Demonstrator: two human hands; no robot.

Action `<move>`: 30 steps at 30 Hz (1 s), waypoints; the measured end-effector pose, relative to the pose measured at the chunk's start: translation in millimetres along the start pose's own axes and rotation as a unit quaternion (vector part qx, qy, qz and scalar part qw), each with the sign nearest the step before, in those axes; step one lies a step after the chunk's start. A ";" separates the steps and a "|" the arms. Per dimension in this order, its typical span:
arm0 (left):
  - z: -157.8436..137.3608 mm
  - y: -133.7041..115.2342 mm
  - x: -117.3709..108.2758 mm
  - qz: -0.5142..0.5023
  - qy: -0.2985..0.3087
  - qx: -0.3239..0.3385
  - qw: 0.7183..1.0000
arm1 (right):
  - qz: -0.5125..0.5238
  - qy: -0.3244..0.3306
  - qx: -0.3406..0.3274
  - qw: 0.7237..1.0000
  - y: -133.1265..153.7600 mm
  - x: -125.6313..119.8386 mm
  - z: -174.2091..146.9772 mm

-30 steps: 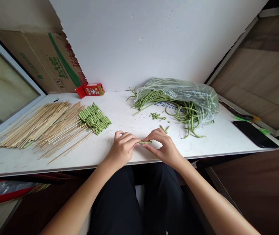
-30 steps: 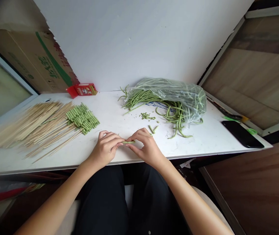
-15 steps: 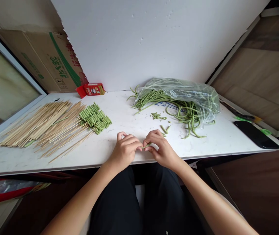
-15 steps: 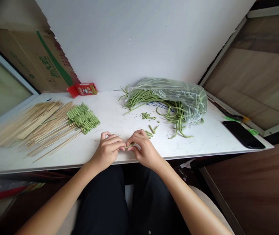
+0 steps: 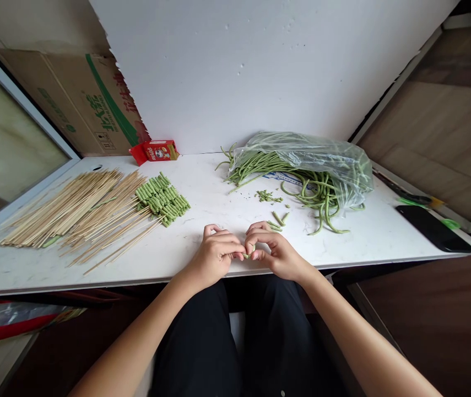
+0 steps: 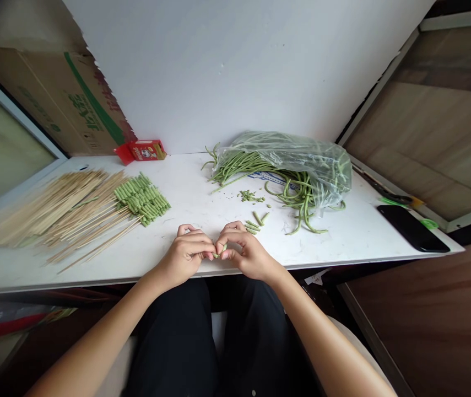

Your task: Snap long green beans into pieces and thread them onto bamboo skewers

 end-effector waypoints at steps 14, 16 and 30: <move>4.2 27.4 -21.7 -0.008 -0.073 -0.073 0.995 | -0.337 -0.230 0.054 0.911 -56.9 -67.1 -24.3; 4.2 26.5 -18.2 -0.022 -0.079 -0.080 0.993 | -0.366 -0.225 0.042 0.902 -57.1 -62.3 -23.1; -0.1 -1.1 -6.2 -0.339 -0.098 -0.230 0.907 | -0.217 -0.127 -0.027 0.968 16.4 4.1 2.3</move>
Point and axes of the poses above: each hand's wrist, its own z-axis towards the middle knuckle, its own x-axis out of the palm, y = z × x, the point moved 1 cm from there along z, towards the middle knuckle, and after that the axes turned 9 degrees about -x, right-handed, at the moved point
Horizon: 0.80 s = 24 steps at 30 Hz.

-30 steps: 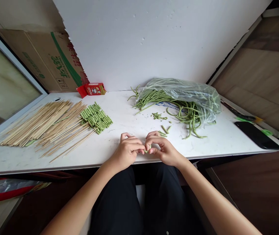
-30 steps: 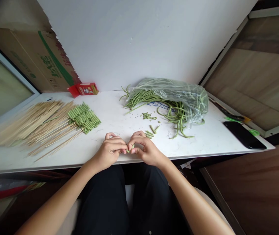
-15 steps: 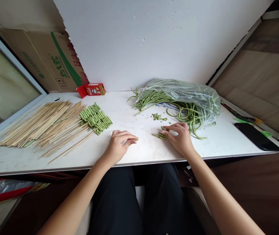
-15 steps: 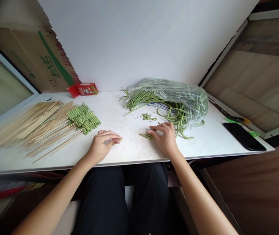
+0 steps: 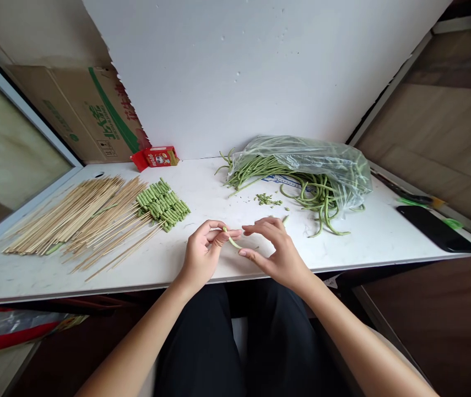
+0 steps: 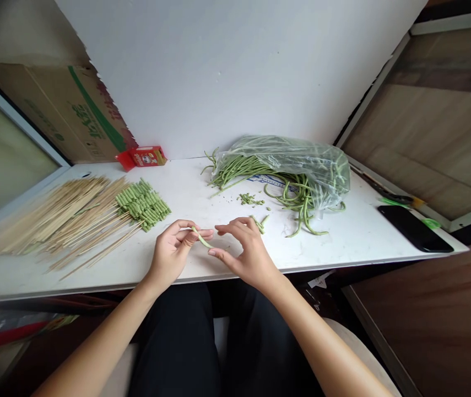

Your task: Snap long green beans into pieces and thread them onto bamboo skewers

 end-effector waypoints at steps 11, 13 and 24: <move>-0.3 5.4 6.9 0.032 -0.031 -0.014 0.999 | 0.030 -0.022 0.012 0.999 5.2 8.6 -3.6; -1.2 5.5 8.6 0.039 -0.016 -0.023 0.999 | 0.024 -0.018 0.003 1.000 8.1 7.5 -3.1; -0.4 -1.4 -4.8 0.203 0.080 0.021 0.976 | -0.018 0.020 -0.057 0.998 1.1 2.7 -2.7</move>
Point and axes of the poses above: each hand's wrist, its own z-axis towards the middle knuckle, its own x-axis out of the palm, y = z × x, the point moved 1 cm from there along z, towards the middle knuckle, and after that the axes turned 9 degrees about -x, right-handed, at the moved point
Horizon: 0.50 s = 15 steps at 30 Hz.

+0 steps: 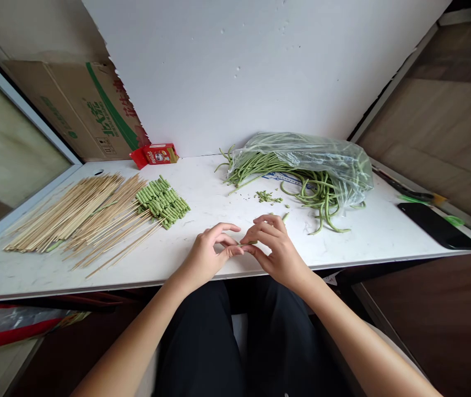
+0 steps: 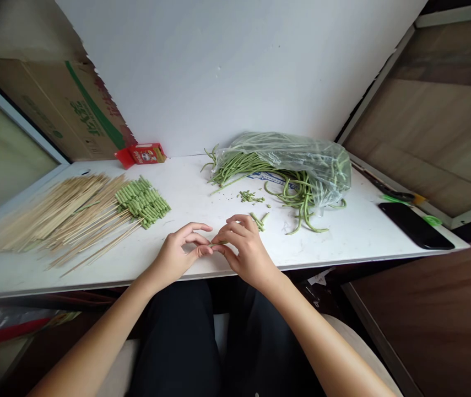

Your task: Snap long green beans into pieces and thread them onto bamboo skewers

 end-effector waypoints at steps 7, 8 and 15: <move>3.6 -4.5 -5.0 0.199 -0.077 0.177 0.961 | 0.012 -0.013 0.008 1.000 -8.2 2.8 -2.6; 3.2 -5.9 -3.4 0.201 -0.079 0.183 0.959 | 0.014 -0.014 0.009 1.000 -8.5 3.2 -2.7; -0.8 -8.5 4.1 0.225 -0.067 0.189 0.953 | 0.045 -0.013 0.007 0.999 -5.5 5.7 -3.1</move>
Point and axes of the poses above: each hand's wrist, its own z-axis towards the middle knuckle, its own x-axis out of the palm, y = z × x, the point moved 1 cm from there along z, towards the middle knuckle, and after that the axes turned 9 degrees about -x, right-handed, at the moved point
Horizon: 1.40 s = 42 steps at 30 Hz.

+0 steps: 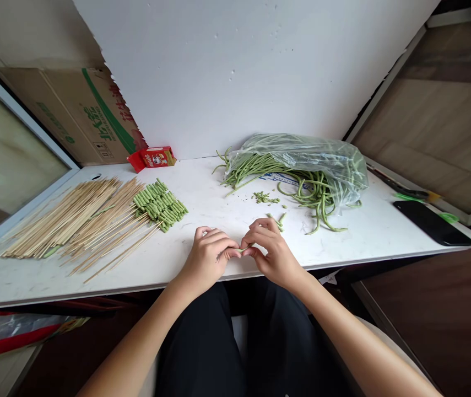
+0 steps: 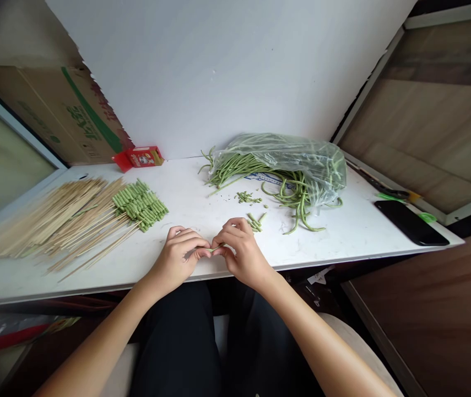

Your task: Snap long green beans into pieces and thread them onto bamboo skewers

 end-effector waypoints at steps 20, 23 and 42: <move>-2.6 11.5 7.3 -0.116 0.102 -0.060 0.986 | 0.237 0.072 0.074 0.966 -14.1 -0.9 -3.7; -0.3 14.8 3.1 -0.117 0.080 -0.093 0.986 | 0.235 0.029 0.076 0.969 -14.4 -6.5 -1.1; 4.6 8.8 3.8 -0.465 0.057 -0.334 0.818 | -0.182 -0.101 0.115 0.971 -63.3 -47.5 -13.1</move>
Point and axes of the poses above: each hand's wrist, its own z-axis towards the middle knuckle, its own x-axis out of the palm, y = z × x, the point moved 1 cm from there along z, towards the middle knuckle, and after that the axes turned 9 degrees about -x, right-handed, at the moved point
